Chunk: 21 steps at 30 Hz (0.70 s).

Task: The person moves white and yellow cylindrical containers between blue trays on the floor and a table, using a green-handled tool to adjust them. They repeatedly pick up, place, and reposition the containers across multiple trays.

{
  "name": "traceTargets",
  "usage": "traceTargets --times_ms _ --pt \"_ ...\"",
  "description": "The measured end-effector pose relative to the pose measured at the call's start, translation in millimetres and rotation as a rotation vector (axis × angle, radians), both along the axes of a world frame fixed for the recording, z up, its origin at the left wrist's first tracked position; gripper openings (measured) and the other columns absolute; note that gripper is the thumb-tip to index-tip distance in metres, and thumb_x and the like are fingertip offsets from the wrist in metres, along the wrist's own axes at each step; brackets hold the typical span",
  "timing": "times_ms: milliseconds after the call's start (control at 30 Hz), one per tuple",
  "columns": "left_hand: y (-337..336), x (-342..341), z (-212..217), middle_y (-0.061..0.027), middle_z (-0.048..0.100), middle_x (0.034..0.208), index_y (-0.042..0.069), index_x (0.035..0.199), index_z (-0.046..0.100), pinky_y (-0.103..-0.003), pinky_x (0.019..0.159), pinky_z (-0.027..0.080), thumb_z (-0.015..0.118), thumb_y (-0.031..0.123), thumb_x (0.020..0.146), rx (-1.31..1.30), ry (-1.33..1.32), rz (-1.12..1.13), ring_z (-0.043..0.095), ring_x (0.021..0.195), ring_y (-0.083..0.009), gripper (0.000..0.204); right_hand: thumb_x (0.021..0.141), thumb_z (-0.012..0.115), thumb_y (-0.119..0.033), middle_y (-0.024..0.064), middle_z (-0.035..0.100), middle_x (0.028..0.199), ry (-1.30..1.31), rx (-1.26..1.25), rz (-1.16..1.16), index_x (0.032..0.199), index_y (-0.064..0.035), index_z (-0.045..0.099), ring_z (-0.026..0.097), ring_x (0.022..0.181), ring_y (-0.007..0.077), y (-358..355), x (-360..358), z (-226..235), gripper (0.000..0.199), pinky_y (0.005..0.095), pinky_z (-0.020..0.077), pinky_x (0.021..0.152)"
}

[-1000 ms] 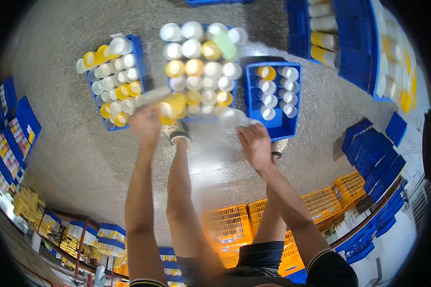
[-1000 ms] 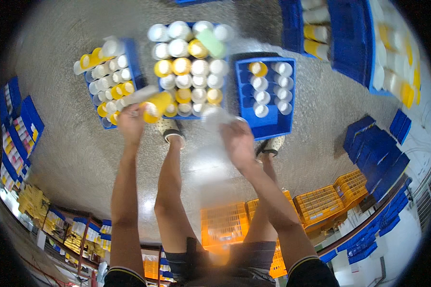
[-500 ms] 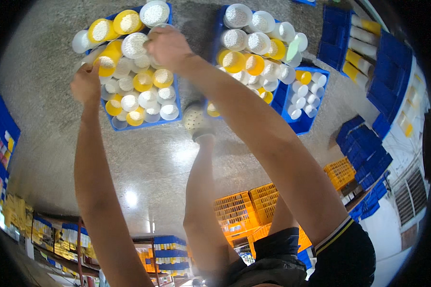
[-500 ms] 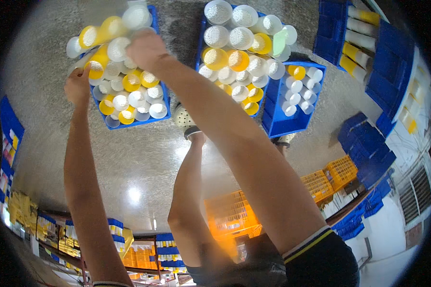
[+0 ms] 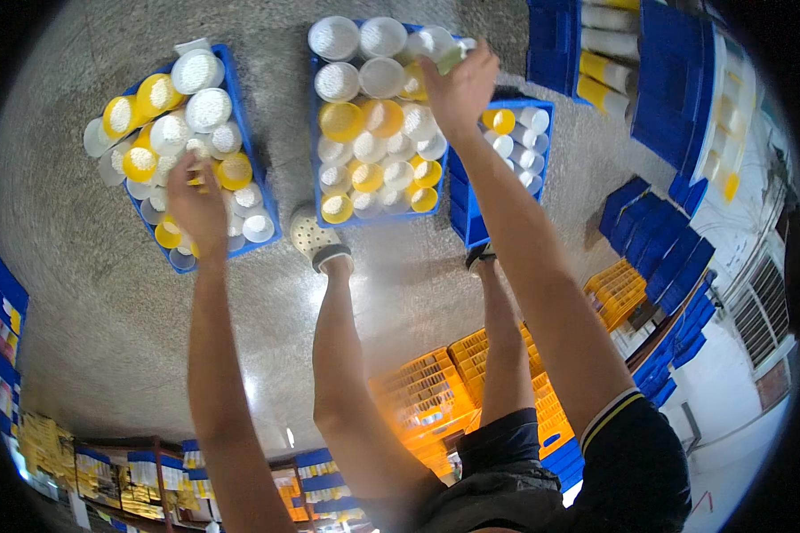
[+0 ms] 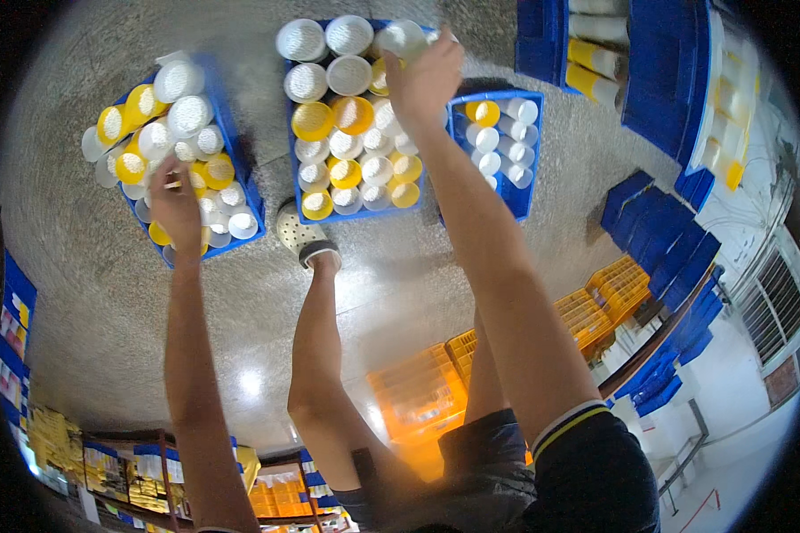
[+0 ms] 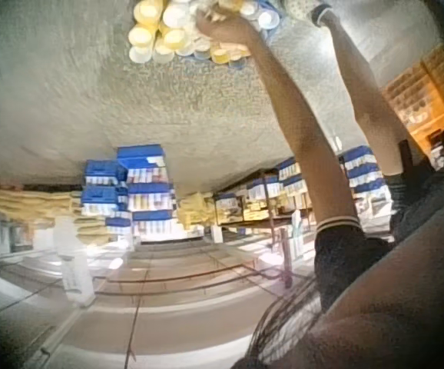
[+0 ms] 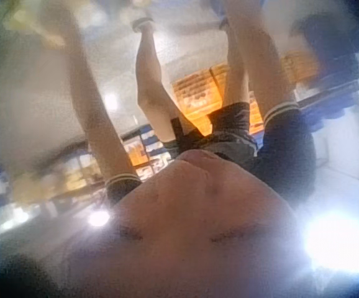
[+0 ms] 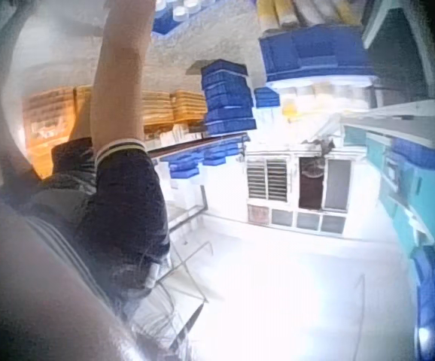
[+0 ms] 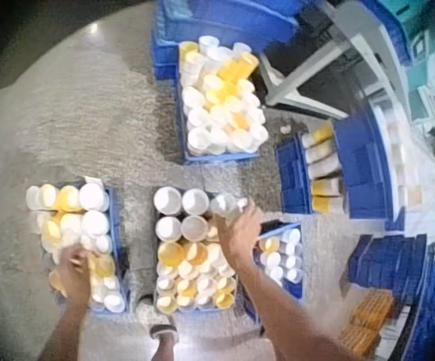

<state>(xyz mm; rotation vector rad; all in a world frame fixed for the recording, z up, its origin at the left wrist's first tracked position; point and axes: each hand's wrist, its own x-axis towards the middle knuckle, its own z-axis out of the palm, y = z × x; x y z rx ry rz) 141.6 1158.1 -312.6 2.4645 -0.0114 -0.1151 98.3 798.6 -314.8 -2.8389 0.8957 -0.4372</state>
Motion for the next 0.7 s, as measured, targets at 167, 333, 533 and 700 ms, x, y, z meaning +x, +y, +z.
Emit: traceTargets --times_ms 167,333,533,700 --pt "-124 -63 -3 -0.0150 0.066 0.098 0.003 0.105 0.067 -0.042 0.083 0.050 0.066 0.016 0.089 -0.205 0.052 -0.225 0.061 0.095 -0.0348 0.022 0.084 0.065 -0.009 0.0136 0.062 0.094 -0.129 0.102 0.391 0.104 -0.0052 0.065 0.061 0.085 0.0371 -24 -46 10 0.020 0.0437 0.0524 0.071" --pt "-199 -70 -19 -0.0162 0.065 0.095 0.003 0.098 0.067 -0.046 0.082 0.051 0.068 0.028 0.088 0.190 0.090 -0.322 0.061 0.095 -0.0376 0.027 0.084 0.065 -0.016 0.0121 0.062 0.103 0.258 0.456 0.682 0.111 -0.0049 0.064 0.062 0.098 0.0321 40 -168 21 0.029 0.0414 0.0526 0.083" --pt "-212 -53 -34 -0.0188 0.070 0.089 0.008 0.085 0.071 -0.050 0.072 0.054 0.063 0.037 0.088 0.498 0.338 -0.235 0.067 0.087 -0.0401 0.030 0.081 0.063 -0.014 0.0152 0.056 0.122 0.303 0.336 0.519 0.136 -0.0148 0.052 0.057 0.111 0.0259 49 -198 2 0.056 0.0419 0.0464 0.092" --pt "-174 -70 15 -0.0179 0.066 0.078 0.003 0.076 0.066 -0.050 0.069 0.049 0.064 0.032 0.090 0.473 0.055 -0.417 0.062 0.080 -0.0388 0.032 0.077 0.062 -0.008 0.0115 0.060 0.112 0.315 0.057 0.435 0.124 -0.0212 0.061 0.059 0.106 0.0253 -8 -155 -6 0.048 0.0415 0.0446 0.089"
